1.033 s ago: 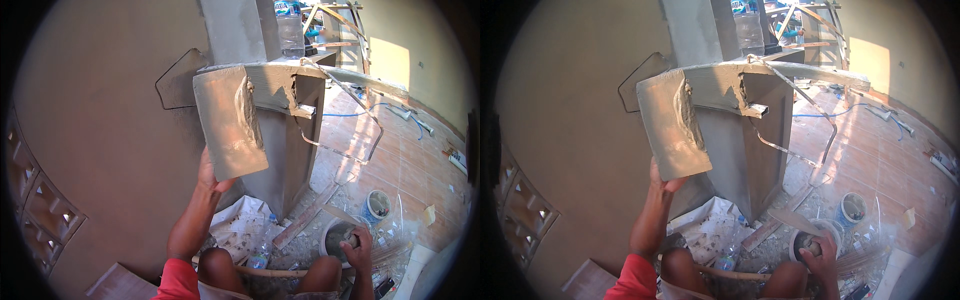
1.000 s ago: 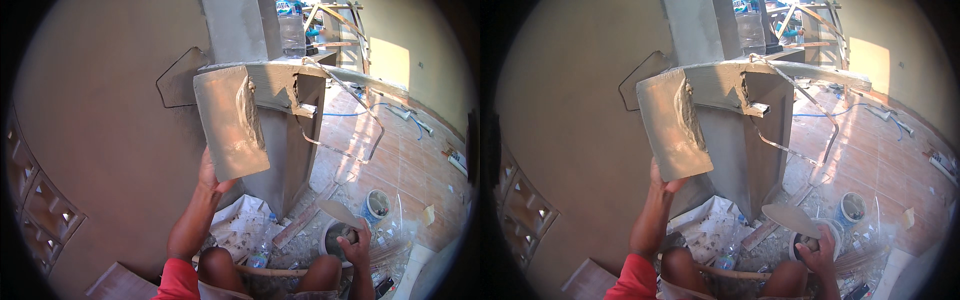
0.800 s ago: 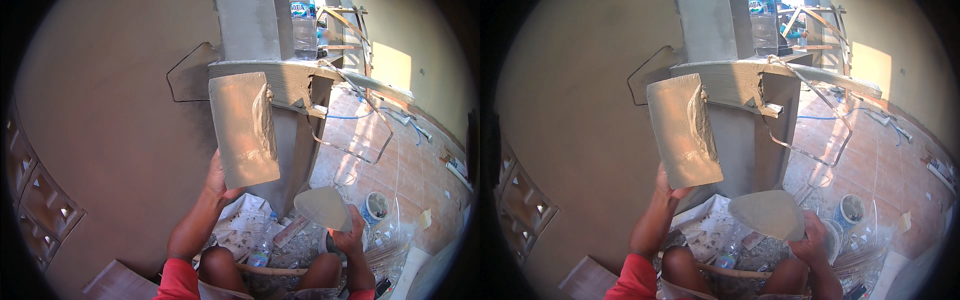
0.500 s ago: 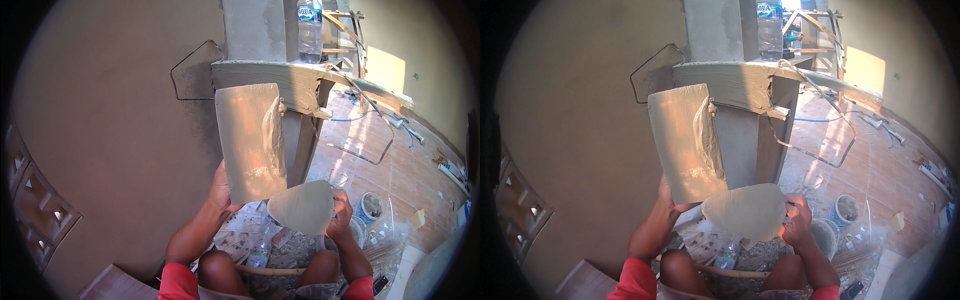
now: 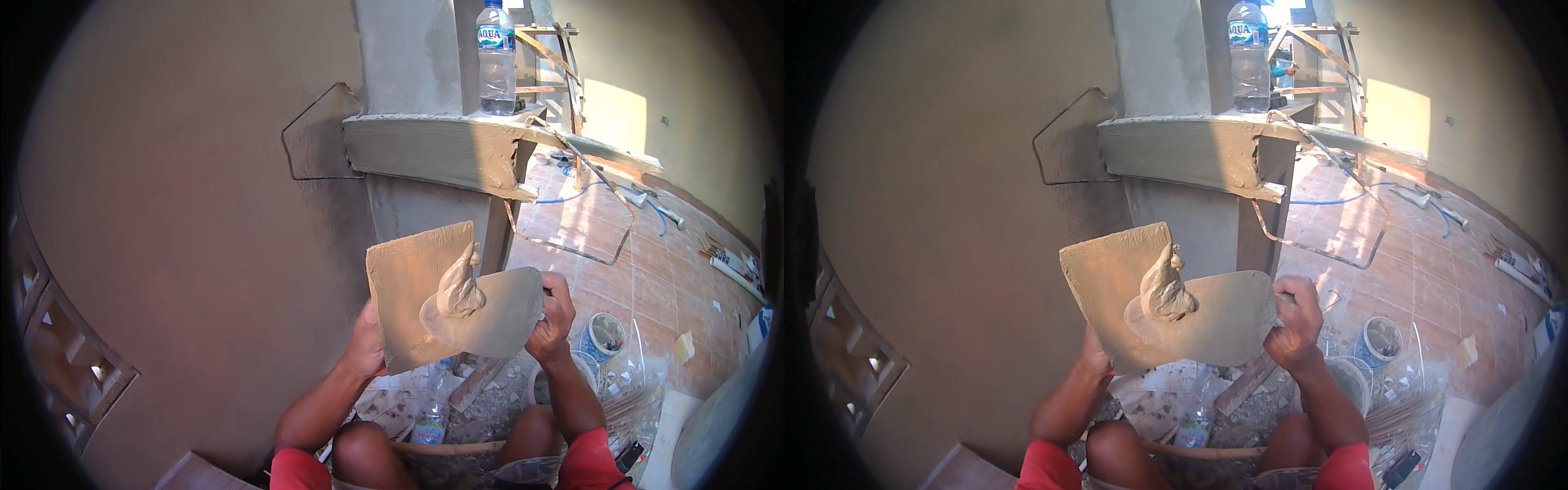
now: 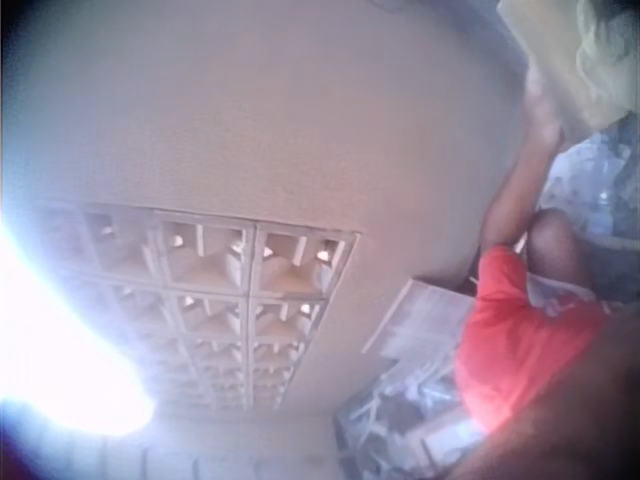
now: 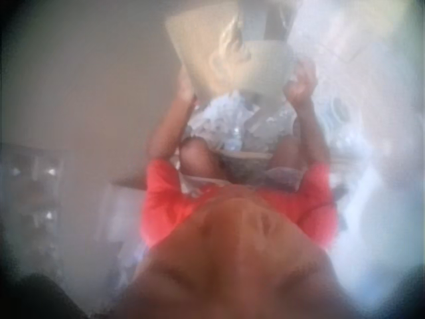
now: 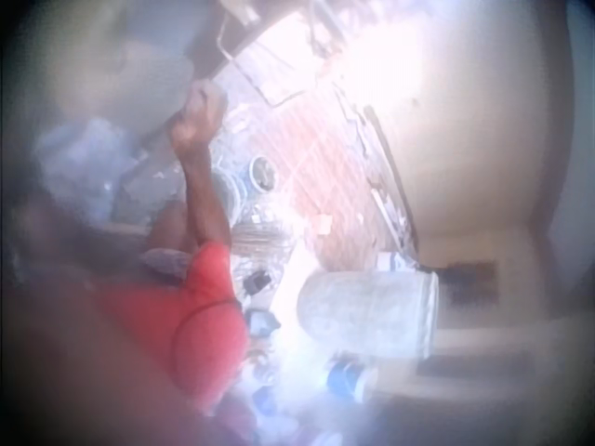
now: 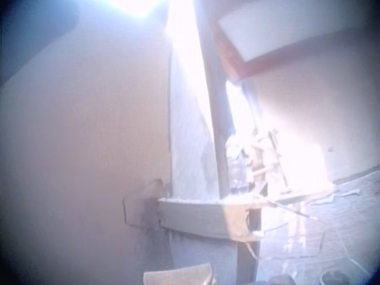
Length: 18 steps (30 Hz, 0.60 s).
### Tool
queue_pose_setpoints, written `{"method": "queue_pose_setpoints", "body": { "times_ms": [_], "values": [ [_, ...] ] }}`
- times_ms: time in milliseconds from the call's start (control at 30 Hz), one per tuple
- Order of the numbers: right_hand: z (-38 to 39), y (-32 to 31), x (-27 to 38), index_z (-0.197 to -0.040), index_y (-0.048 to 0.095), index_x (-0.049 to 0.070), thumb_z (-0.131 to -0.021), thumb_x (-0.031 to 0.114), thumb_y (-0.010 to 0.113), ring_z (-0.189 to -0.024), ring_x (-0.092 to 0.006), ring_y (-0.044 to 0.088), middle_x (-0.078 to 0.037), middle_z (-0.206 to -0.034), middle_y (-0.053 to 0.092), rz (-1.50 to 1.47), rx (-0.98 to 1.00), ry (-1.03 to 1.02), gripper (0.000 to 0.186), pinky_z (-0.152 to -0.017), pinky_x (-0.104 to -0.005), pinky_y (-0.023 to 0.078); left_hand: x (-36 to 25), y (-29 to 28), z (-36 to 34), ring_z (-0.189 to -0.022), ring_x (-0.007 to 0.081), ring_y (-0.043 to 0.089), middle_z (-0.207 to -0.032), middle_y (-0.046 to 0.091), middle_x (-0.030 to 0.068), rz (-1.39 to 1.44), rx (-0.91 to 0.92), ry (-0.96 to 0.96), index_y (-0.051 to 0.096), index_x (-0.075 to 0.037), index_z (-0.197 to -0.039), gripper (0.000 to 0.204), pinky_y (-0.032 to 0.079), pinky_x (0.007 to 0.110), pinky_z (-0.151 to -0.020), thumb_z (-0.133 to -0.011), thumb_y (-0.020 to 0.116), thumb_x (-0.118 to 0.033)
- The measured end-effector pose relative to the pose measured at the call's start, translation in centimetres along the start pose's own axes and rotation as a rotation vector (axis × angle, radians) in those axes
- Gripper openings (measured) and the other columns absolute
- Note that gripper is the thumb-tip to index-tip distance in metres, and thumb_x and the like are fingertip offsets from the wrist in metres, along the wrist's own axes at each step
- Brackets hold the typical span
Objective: The person scoops plaster from a bucket using a trowel and applies it to a wall section, smoothing it with a float. The person repeatedly adds and levels the plaster to create a flat surface.
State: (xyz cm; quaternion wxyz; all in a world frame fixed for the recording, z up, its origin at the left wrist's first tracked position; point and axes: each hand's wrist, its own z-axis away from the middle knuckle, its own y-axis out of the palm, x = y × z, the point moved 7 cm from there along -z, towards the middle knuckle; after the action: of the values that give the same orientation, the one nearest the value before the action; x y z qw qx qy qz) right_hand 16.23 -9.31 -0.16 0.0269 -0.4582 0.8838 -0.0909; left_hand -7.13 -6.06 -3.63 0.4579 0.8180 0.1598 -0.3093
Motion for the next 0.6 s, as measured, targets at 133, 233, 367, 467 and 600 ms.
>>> {"method": "queue_pose_setpoints", "body": {
  "times_ms": [133, 233, 367, 467, 600],
  "values": [
    [-0.9, 0.5, 0.9, -0.101, 0.058, 0.004, -0.066, 0.006, 0.079, -0.080, -0.0283, 0.057, -0.014, -0.094, 0.057, -0.036, -0.039, -0.040, 0.041, -0.067, -0.0365, 0.046, -1.6, -1.2, 0.4, -0.113, 0.0186, 0.056, -0.127, 0.054, 0.0103, -0.085, 0.100, 0.036, 0.044, -0.002, -0.135, 0.048, 0.047, 0.033, -0.096, -0.092, 0.061, -0.016],
    [-1.5, 0.6, 1.6, -0.100, 0.058, 0.004, -0.066, 0.006, 0.080, -0.081, -0.0281, 0.057, -0.014, -0.095, 0.057, -0.025, -0.046, -0.072, 0.040, -0.067, -0.0361, 0.047, -3.7, -1.2, 0.3, -0.111, 0.0179, 0.057, -0.122, 0.057, 0.0101, -0.236, 0.233, 0.118, 0.049, 0.000, -0.132, 0.048, 0.045, 0.033, -0.097, -0.091, 0.063, -0.022],
    [-1.5, 1.1, 1.8, -0.099, 0.058, 0.002, -0.069, 0.003, 0.078, -0.080, -0.0268, 0.058, -0.015, -0.096, 0.057, -0.033, -0.070, -0.046, 0.036, -0.068, -0.0345, 0.048, -4.5, -5.0, 0.6, -0.108, 0.0182, 0.058, -0.117, 0.060, 0.0111, -0.490, 0.177, 0.042, 0.051, 0.002, -0.130, 0.057, 0.045, 0.033, -0.096, -0.088, 0.067, -0.033],
    [-1.3, 2.0, 1.6, -0.100, 0.056, -0.001, -0.075, 0.001, 0.073, -0.080, -0.0225, 0.058, -0.013, -0.096, 0.057, -0.162, -0.094, 0.145, 0.030, -0.070, -0.0322, 0.048, -4.9, -6.8, 1.8, -0.108, 0.0188, 0.058, -0.118, 0.060, 0.0116, -0.536, 0.081, -0.004, 0.051, 0.002, -0.130, 0.062, 0.046, 0.034, -0.095, -0.086, 0.069, -0.037],
    [0.5, 4.7, 0.2, -0.108, 0.050, -0.005, -0.081, 0.000, 0.063, -0.080, -0.0193, 0.059, -0.012, -0.093, 0.057, -0.642, -0.291, 0.486, 0.030, -0.073, -0.0313, 0.049, -4.7, -8.4, 3.0, -0.105, 0.0185, 0.060, -0.118, 0.060, 0.0112, -0.389, 0.000, 0.069, 0.051, 0.002, -0.130, 0.059, 0.050, 0.033, -0.091, -0.087, 0.069, -0.034]
  ]
}}
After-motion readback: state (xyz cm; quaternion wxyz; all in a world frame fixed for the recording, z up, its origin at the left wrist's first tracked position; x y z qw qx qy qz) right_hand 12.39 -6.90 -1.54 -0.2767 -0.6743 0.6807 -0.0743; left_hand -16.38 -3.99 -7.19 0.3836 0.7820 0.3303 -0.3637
